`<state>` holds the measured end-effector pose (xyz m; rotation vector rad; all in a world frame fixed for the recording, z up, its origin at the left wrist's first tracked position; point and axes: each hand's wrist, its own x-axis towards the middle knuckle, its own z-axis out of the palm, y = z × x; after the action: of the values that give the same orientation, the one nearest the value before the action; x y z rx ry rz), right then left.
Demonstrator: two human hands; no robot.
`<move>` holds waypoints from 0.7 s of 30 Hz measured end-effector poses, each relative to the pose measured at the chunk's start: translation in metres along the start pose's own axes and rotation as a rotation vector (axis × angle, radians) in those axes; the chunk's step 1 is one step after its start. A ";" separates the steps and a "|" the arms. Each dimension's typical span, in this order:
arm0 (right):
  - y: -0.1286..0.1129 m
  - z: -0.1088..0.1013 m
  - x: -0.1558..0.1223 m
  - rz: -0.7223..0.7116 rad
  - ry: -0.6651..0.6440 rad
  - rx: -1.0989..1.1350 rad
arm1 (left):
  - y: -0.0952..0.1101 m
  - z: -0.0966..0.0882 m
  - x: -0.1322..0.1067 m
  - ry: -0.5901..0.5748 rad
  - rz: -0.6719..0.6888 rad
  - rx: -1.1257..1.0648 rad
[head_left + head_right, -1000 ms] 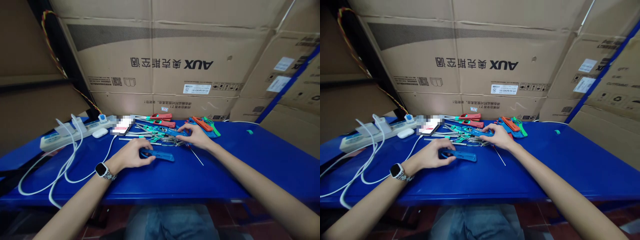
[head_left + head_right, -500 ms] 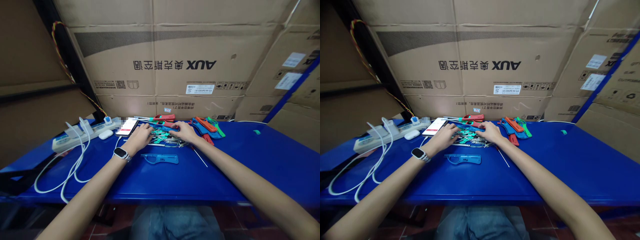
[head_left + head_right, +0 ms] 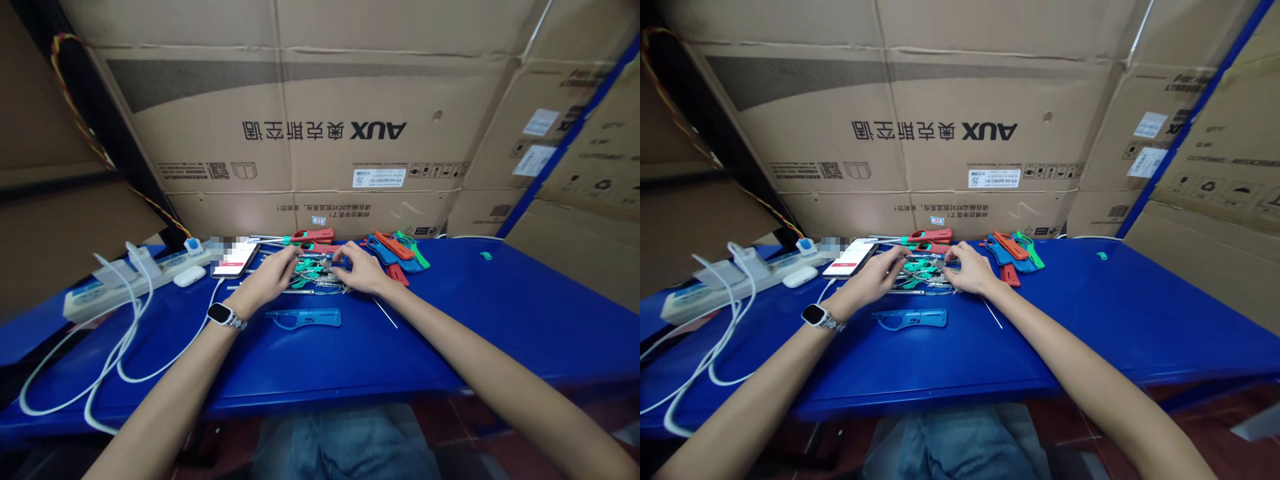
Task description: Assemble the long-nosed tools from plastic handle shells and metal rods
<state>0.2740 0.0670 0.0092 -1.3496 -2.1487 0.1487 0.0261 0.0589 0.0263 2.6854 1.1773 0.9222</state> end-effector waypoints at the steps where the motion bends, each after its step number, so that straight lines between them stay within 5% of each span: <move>1: -0.002 0.000 -0.001 -0.021 -0.015 0.009 | 0.004 0.000 0.001 0.028 0.003 -0.032; 9: -0.025 0.005 -0.002 -0.072 0.041 0.096 | 0.023 -0.004 -0.002 0.099 -0.009 -0.131; 15: -0.037 0.001 -0.014 0.012 -0.034 0.399 | 0.026 -0.017 -0.010 0.153 -0.025 -0.082; 21: -0.044 -0.008 -0.032 -0.037 -0.096 0.423 | 0.025 -0.030 -0.022 0.009 -0.049 -0.076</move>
<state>0.2539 0.0170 0.0190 -1.0732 -2.0658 0.6269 0.0144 0.0217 0.0470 2.5844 1.1799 0.9532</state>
